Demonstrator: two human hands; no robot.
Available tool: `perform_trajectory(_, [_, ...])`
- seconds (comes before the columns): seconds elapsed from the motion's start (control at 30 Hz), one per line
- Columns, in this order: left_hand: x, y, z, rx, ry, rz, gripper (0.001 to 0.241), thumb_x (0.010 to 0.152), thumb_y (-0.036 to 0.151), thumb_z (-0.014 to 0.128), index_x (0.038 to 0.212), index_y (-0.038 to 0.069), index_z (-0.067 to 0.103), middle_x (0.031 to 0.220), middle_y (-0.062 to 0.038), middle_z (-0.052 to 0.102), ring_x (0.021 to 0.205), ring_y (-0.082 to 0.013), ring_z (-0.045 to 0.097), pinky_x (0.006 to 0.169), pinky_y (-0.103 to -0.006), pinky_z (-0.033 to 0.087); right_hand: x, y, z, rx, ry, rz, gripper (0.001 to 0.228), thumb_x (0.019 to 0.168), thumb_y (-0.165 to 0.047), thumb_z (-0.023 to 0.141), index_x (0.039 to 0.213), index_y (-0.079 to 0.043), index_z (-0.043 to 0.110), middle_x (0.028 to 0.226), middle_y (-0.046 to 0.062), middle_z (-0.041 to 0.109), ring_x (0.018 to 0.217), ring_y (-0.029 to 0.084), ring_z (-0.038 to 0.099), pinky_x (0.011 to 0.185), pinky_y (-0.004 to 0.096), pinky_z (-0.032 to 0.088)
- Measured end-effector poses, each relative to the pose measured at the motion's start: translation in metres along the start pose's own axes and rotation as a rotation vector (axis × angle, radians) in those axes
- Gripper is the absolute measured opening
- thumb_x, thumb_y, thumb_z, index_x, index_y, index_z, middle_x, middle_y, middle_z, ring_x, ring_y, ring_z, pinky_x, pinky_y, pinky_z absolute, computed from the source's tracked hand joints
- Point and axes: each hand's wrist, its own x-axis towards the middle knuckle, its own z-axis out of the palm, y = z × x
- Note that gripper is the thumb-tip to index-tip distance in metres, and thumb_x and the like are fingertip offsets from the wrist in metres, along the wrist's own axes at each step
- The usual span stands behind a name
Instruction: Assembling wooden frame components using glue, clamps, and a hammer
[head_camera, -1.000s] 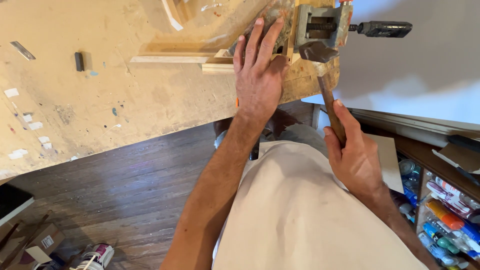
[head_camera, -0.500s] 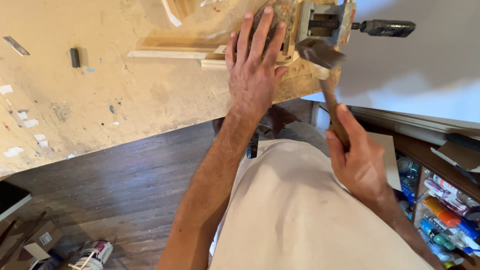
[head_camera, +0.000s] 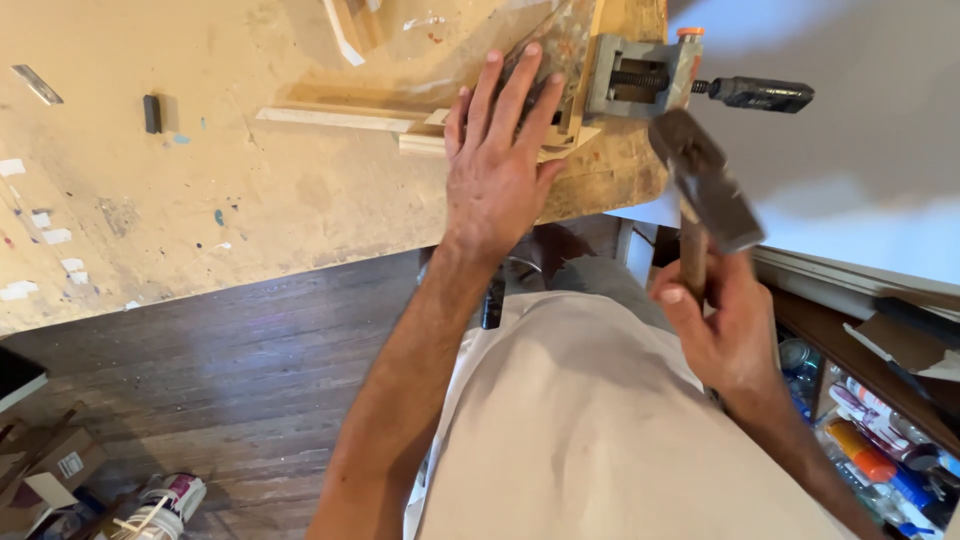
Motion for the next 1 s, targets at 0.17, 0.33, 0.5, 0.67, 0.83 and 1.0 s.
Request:
perform_trajectory(0.17, [0.000,0.030,-0.041,-0.562,0.205,0.097,0.030,0.101,0.019,0.073,0.127,0.009,0.061,0.138,-0.009,0.057,0.136,-0.0303,0.052,0.118,-0.0541,0.046,0.017,0.025,0.012,0.030,-0.086,0.090,0.057,0.104,-0.055,0.032,0.114,-0.011,0.066,0.068,0.001,0.056,0.059,0.019,0.051,0.058,0.036,0.039])
perform_trajectory(0.33, [0.016,0.066,-0.062,-0.904,0.171,0.377,0.043,0.109,0.032,0.046,0.075,0.006,0.053,0.074,-0.007,0.055,0.070,-0.0257,0.052,0.071,-0.0390,0.048,-0.011,0.091,0.050,-0.112,-0.281,0.131,0.025,0.091,-0.035,0.055,0.104,-0.014,0.055,0.076,0.014,0.069,0.067,0.043,0.068,0.057,0.051,0.045])
perform_trajectory(0.5, [0.001,0.067,-0.016,-0.763,0.146,0.456,0.040,0.100,0.018,0.061,0.061,0.019,0.052,0.055,0.002,0.051,0.048,-0.0075,0.034,0.054,-0.0290,0.028,-0.042,0.152,0.097,-0.104,-0.224,-0.187,0.026,0.102,-0.024,0.039,0.081,-0.016,0.052,0.068,-0.005,0.045,0.055,0.013,0.041,0.048,0.031,0.039])
perform_trajectory(0.67, [0.023,0.062,-0.019,-0.869,0.040,0.410,0.041,0.102,0.017,0.061,0.063,0.012,0.049,0.064,-0.005,0.049,0.056,-0.0178,0.044,0.057,-0.0366,0.036,-0.048,0.114,0.085,-0.138,-0.337,-0.103,0.022,0.098,-0.023,0.042,0.081,-0.016,0.053,0.068,-0.004,0.048,0.054,0.014,0.044,0.048,0.034,0.040])
perform_trajectory(0.83, [0.042,0.053,-0.019,-0.914,0.026,0.373,0.041,0.106,0.016,0.058,0.066,0.009,0.051,0.069,-0.010,0.051,0.059,-0.0210,0.045,0.057,-0.0385,0.039,-0.041,0.044,0.050,-0.187,-0.459,-0.060,0.017,0.094,-0.021,0.046,0.080,-0.017,0.055,0.068,-0.003,0.051,0.052,0.017,0.049,0.047,0.038,0.042])
perform_trajectory(1.0, [0.050,0.043,-0.011,-1.003,-0.011,0.287,0.048,0.104,0.018,0.065,0.062,0.013,0.043,0.064,-0.003,0.038,0.053,-0.0181,0.037,0.056,-0.0353,0.029,0.030,-0.014,0.025,-0.233,-0.570,-0.028,0.012,0.089,-0.019,0.049,0.080,-0.018,0.056,0.068,-0.001,0.054,0.050,0.019,0.053,0.046,0.042,0.044])
